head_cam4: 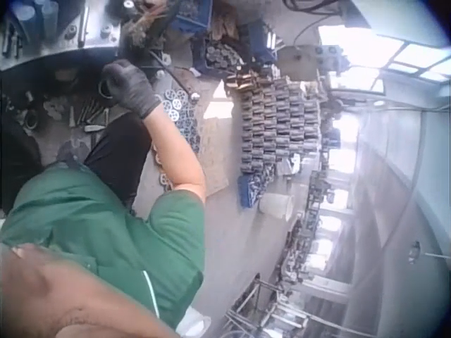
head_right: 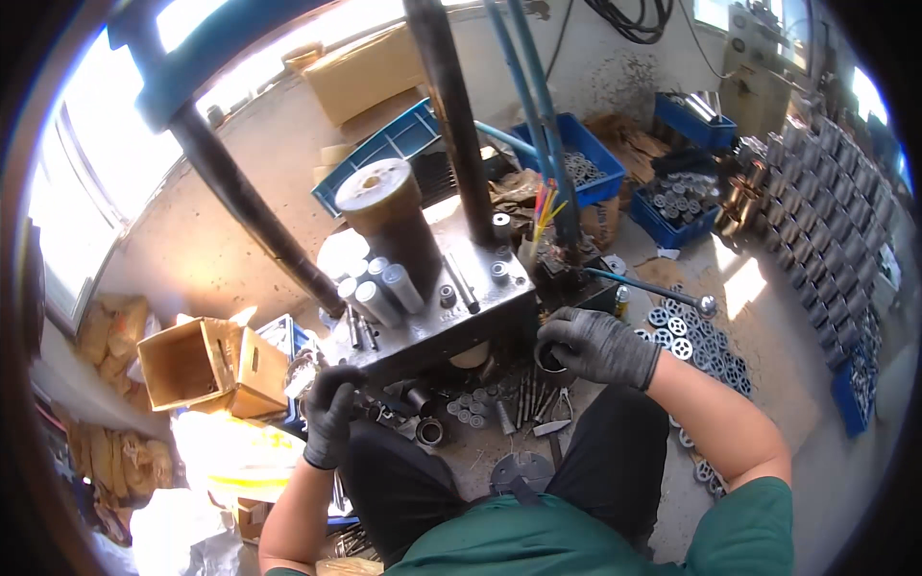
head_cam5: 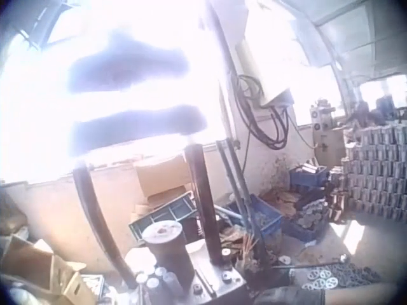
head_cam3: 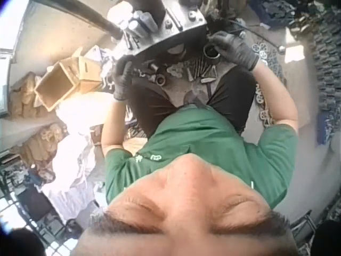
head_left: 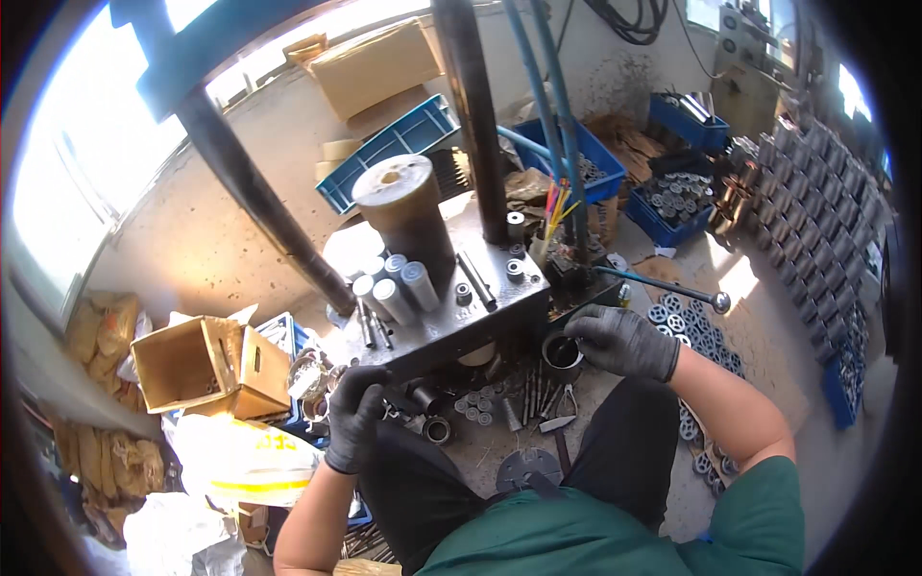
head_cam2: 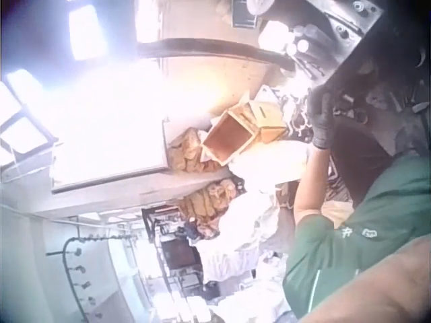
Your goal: The person is using a manual press to assemble metal mechanical parts in a workshop.
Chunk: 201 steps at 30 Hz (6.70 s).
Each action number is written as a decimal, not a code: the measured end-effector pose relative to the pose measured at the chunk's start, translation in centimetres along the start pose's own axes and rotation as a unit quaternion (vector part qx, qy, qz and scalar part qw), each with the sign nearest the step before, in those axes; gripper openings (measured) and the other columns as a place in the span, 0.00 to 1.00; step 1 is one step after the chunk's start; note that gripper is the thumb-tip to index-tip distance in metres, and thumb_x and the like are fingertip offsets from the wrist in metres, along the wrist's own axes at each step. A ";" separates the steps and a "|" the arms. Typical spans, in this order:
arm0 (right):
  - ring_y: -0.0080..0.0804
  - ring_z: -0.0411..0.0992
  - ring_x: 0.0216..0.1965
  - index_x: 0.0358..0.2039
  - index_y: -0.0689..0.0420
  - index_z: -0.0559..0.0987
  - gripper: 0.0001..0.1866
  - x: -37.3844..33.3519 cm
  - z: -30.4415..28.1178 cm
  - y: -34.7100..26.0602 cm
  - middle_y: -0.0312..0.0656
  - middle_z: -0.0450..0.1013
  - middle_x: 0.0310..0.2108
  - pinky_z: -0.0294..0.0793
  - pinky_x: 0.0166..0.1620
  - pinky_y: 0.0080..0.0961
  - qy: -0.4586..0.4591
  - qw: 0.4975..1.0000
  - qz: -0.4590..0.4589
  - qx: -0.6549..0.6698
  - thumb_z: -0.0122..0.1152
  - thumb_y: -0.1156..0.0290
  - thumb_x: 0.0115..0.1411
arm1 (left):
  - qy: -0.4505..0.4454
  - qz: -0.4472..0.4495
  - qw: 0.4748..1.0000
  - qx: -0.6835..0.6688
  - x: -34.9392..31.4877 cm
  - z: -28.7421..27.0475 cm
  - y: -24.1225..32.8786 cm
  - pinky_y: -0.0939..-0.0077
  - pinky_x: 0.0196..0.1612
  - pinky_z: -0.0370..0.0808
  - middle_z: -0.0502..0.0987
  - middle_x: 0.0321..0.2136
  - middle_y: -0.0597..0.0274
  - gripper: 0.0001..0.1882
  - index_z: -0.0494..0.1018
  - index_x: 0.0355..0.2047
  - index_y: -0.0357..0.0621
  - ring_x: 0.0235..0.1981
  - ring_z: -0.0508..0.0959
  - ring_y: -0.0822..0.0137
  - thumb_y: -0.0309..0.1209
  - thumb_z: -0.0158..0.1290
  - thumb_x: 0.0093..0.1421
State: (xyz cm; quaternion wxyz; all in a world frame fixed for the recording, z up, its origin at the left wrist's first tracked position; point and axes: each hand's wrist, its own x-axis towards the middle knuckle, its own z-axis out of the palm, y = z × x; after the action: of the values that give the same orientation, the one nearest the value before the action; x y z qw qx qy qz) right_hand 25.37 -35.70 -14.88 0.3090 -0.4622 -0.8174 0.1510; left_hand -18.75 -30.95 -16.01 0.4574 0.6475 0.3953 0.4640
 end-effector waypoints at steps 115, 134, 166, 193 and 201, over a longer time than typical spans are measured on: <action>0.48 0.81 0.42 0.49 0.62 0.75 0.14 10.3 12.6 -0.9 0.54 0.79 0.43 0.85 0.47 0.43 0.117 0.576 0.317 0.744 0.53 0.75 0.63 | -0.063 -0.160 0.919 -0.354 6.3 12.1 -6.2 0.72 0.52 0.79 0.80 0.48 0.56 0.17 0.71 0.57 0.38 0.46 0.81 0.69 0.32 0.55 0.72; 0.36 0.78 0.53 0.63 0.59 0.72 0.27 10.8 11.6 -0.7 0.46 0.77 0.53 0.81 0.58 0.33 0.265 0.651 0.196 0.684 0.66 0.79 0.64 | -0.109 -0.105 0.988 0.024 5.8 12.3 -8.5 0.67 0.47 0.81 0.83 0.42 0.52 0.18 0.74 0.57 0.38 0.40 0.83 0.65 0.30 0.56 0.69; 0.39 0.78 0.21 0.41 0.57 0.76 0.23 -45.9 3.6 24.2 0.44 0.79 0.28 0.81 0.23 0.36 0.753 0.258 0.540 0.273 0.56 0.45 0.71 | -0.292 -0.030 0.920 0.261 4.3 13.9 -11.6 0.62 0.40 0.74 0.75 0.30 0.50 0.04 0.73 0.35 0.38 0.33 0.75 0.54 0.23 0.58 0.62; 0.55 0.76 0.57 0.57 0.53 0.80 0.35 -38.6 2.0 35.6 0.56 0.79 0.55 0.72 0.61 0.42 0.312 0.647 0.695 -0.026 0.57 0.36 0.65 | -0.358 -0.126 0.837 0.394 2.6 12.3 -13.9 0.53 0.41 0.75 0.77 0.32 0.44 0.07 0.73 0.37 0.41 0.35 0.78 0.40 0.28 0.59 0.63; 0.39 0.80 0.21 0.55 0.55 0.79 0.33 -42.9 0.2 37.4 0.52 0.81 0.33 0.82 0.29 0.36 0.400 0.533 0.733 0.137 0.63 0.38 0.64 | -0.473 0.005 0.772 0.426 3.4 13.1 -14.6 0.49 0.47 0.77 0.79 0.40 0.42 0.12 0.77 0.42 0.43 0.44 0.79 0.40 0.37 0.58 0.63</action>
State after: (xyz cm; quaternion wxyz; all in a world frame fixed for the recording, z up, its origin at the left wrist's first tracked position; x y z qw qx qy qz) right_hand 66.38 -52.39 -50.59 0.4439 -0.8636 0.0477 0.2342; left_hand -6.53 -26.77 -31.17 0.2621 0.9155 0.2833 -0.1141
